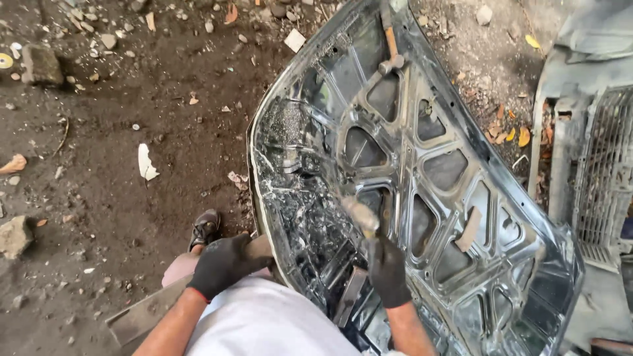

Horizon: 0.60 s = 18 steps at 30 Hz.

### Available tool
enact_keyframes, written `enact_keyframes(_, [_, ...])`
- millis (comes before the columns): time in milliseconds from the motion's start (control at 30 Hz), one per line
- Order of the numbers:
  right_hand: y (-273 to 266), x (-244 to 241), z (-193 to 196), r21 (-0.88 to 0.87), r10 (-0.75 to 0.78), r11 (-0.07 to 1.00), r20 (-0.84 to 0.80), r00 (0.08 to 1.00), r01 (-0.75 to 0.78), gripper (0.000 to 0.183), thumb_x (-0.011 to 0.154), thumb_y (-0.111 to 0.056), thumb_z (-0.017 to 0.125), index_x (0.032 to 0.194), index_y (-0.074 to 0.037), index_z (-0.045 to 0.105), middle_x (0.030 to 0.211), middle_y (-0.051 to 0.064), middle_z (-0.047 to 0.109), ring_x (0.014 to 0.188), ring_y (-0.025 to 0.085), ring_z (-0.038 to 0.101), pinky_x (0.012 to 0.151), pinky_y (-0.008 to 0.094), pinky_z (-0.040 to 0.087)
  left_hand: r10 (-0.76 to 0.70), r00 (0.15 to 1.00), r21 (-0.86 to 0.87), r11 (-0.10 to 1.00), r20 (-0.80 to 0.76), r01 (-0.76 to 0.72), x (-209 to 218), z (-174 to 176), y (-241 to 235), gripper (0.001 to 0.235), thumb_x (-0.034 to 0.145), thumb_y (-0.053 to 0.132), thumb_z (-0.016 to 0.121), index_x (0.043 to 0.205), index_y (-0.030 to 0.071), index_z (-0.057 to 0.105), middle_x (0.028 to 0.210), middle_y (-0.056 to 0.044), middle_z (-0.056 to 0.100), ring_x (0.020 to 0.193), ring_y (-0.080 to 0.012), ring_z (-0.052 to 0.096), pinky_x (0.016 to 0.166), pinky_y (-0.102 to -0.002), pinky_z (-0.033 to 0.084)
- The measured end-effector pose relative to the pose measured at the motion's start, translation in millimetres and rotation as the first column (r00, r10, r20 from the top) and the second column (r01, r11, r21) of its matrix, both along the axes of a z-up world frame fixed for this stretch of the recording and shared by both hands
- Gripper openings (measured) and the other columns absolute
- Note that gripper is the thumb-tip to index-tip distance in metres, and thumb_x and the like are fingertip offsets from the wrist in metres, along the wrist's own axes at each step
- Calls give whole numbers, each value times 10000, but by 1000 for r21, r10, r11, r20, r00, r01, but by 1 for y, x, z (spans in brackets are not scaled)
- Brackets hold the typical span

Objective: The person uses a hammer and a metal bar to repeatedly strike and pry at a large, detached car hood lying on the ground. The person adjusts the position of the metal bar and continues hammering various sections of the hood's underside.

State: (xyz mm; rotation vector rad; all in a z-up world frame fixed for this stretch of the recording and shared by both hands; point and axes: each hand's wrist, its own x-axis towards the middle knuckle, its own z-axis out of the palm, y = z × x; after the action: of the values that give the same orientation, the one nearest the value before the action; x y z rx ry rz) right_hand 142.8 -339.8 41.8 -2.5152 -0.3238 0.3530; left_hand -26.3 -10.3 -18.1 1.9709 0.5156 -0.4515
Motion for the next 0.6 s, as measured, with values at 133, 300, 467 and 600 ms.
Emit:
enact_keyframes(133, [-15, 8, -22, 1, 159, 987, 186, 969, -162, 254, 1031, -226, 527, 954, -49, 692, 786, 204, 685, 691, 386, 673, 605, 453, 519, -65, 998, 62, 996, 3, 65, 3, 5, 3, 701, 713, 678, 757, 1123, 111, 720, 966, -164, 766, 933, -350, 741, 818, -453, 564])
enact_keyframes(300, [2, -6, 8, -78, 100, 993, 130, 987, -90, 272, 1009, -242, 546, 881, -43, 682, 699, 206, 662, 622, 394, 655, 591, 479, 489, -23, 1000, 41, 999, -5, 24, 3, 18, 3, 741, 691, 658, 756, 1189, 112, 702, 924, -169, 764, 898, -350, 739, 767, -463, 563])
enact_keyframes(467, [-15, 1, -16, -67, 134, 990, 133, 982, -126, 277, 1010, -231, 545, 982, -12, 711, 790, 245, 698, 698, 424, 686, 605, 478, 525, -84, 996, 125, 988, -23, 87, -4, 3, -1, 768, 674, 681, 773, 1213, 137, 717, 919, -170, 769, 904, -335, 750, 819, -445, 565])
enact_keyframes(600, [-5, -12, -5, 15, 2, 1000, 34, 999, -2, 311, 1007, -236, 501, 1063, -21, 719, 800, 223, 728, 680, 395, 724, 591, 462, 545, -74, 996, 164, 983, -51, 81, 6, 21, 1, 723, 709, 697, 732, 1178, 146, 732, 943, -155, 771, 923, -338, 742, 814, -456, 566])
